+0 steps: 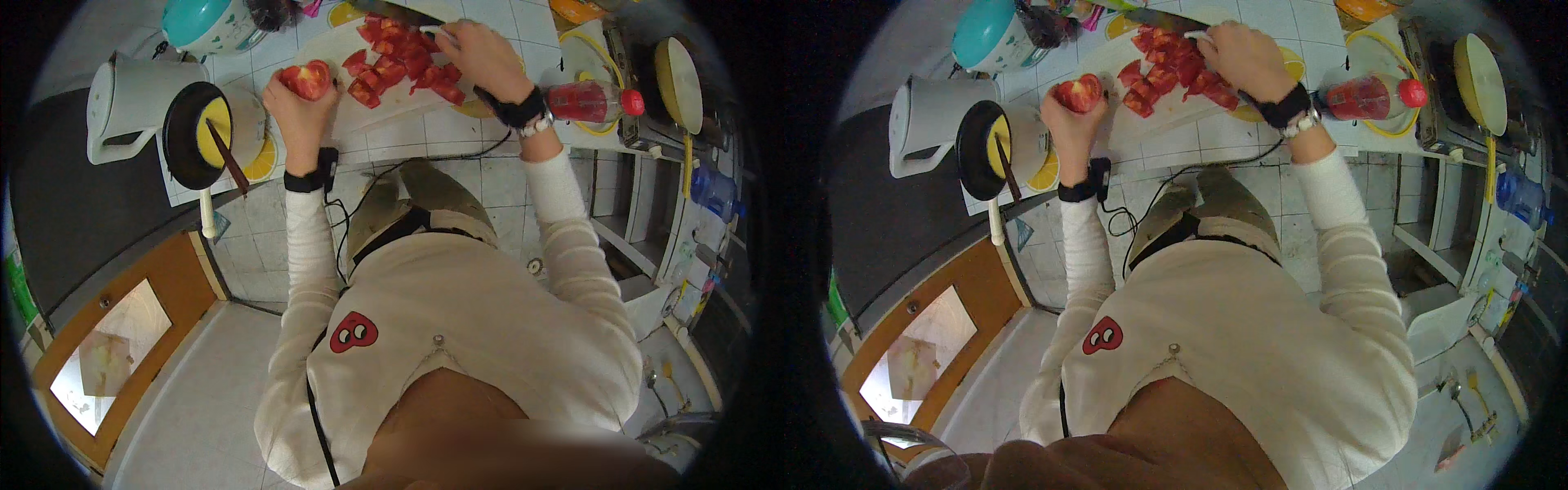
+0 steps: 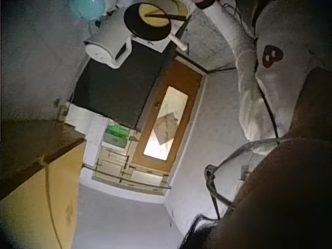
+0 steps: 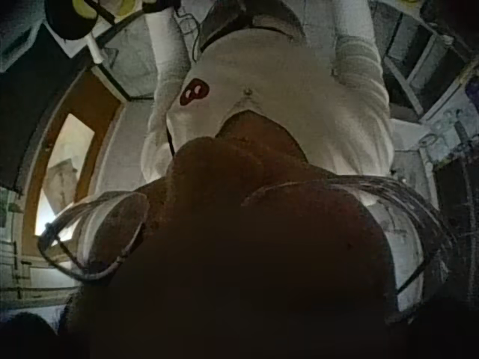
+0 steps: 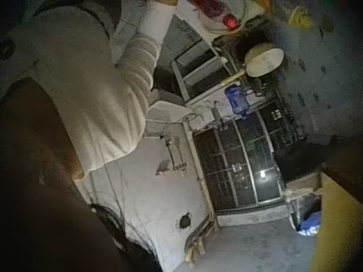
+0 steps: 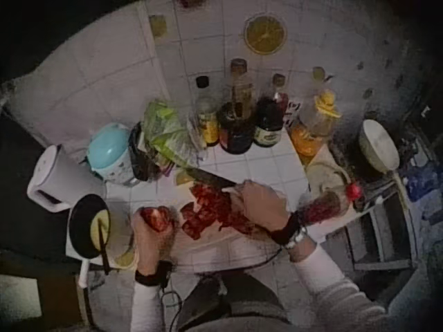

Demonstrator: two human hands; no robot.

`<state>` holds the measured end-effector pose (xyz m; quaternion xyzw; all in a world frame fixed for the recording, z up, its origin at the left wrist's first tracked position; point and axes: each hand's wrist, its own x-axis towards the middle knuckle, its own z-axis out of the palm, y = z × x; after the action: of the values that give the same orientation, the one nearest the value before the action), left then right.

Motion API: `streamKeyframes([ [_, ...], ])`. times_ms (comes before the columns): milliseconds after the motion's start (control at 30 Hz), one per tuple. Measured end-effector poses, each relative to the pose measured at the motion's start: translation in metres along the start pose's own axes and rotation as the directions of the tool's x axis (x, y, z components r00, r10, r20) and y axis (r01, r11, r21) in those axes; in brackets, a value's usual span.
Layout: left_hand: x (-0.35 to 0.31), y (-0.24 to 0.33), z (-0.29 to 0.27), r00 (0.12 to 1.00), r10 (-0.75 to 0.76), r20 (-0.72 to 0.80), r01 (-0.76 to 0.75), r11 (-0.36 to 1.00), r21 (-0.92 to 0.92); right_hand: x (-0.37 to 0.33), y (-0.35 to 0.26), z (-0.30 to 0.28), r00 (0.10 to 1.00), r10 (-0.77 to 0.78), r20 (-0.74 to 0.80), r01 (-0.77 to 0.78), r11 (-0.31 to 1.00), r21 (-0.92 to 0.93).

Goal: The person cooks scrambled eggs in a small frying pan using chopsticks, then sets the pan aside and slices two tomatoes into wedges on a cutting board using a knife.

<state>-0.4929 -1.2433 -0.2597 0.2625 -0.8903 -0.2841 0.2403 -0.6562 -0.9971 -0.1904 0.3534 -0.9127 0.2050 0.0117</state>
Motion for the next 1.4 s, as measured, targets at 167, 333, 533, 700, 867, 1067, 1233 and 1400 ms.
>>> streamKeyframes([
  [167, -0.034, -0.005, -0.022, 0.991, -0.085, 0.099, 0.098, 0.986, -0.132, 0.007, -0.004, -0.031, 0.980, 0.092, 0.177, -0.063, 0.985, -0.163],
  [333, -0.033, -0.005, -0.013, 0.988, -0.124, 0.090, 0.140, 0.970, -0.197, -0.016, 0.006, -0.047, 0.982, 0.127, 0.137, -0.103, 0.980, -0.170],
  [533, 0.017, 0.023, -0.002, 0.947, -0.091, 0.308, 0.241, 0.838, -0.490, -0.043, 0.019, -0.048, 0.971, 0.231, 0.056, -0.235, 0.967, 0.099],
  [700, 0.077, 0.074, 0.015, 0.878, 0.086, 0.472, 0.310, 0.648, -0.696, -0.086, 0.014, -0.045, 0.916, 0.395, -0.066, -0.326, 0.831, 0.450],
  [867, 0.123, 0.101, 0.045, 0.528, 0.230, 0.817, 0.620, 0.553, -0.557, -0.127, 0.013, -0.049, 0.860, 0.509, -0.032, -0.392, 0.701, 0.595],
  [1067, 0.147, 0.106, 0.095, 0.326, 0.216, 0.921, 0.630, 0.676, -0.381, -0.157, 0.027, -0.051, 0.807, 0.590, -0.001, -0.454, 0.622, 0.638],
  [1233, 0.135, 0.117, 0.100, 0.436, 0.071, 0.897, 0.584, 0.737, -0.342, -0.164, 0.040, -0.044, 0.811, 0.583, -0.052, -0.378, 0.589, 0.715],
  [1400, 0.125, 0.129, 0.115, 0.288, 0.298, 0.910, 0.635, 0.652, -0.415, -0.163, 0.049, -0.042, 0.811, 0.585, 0.000, -0.408, 0.566, 0.716],
])
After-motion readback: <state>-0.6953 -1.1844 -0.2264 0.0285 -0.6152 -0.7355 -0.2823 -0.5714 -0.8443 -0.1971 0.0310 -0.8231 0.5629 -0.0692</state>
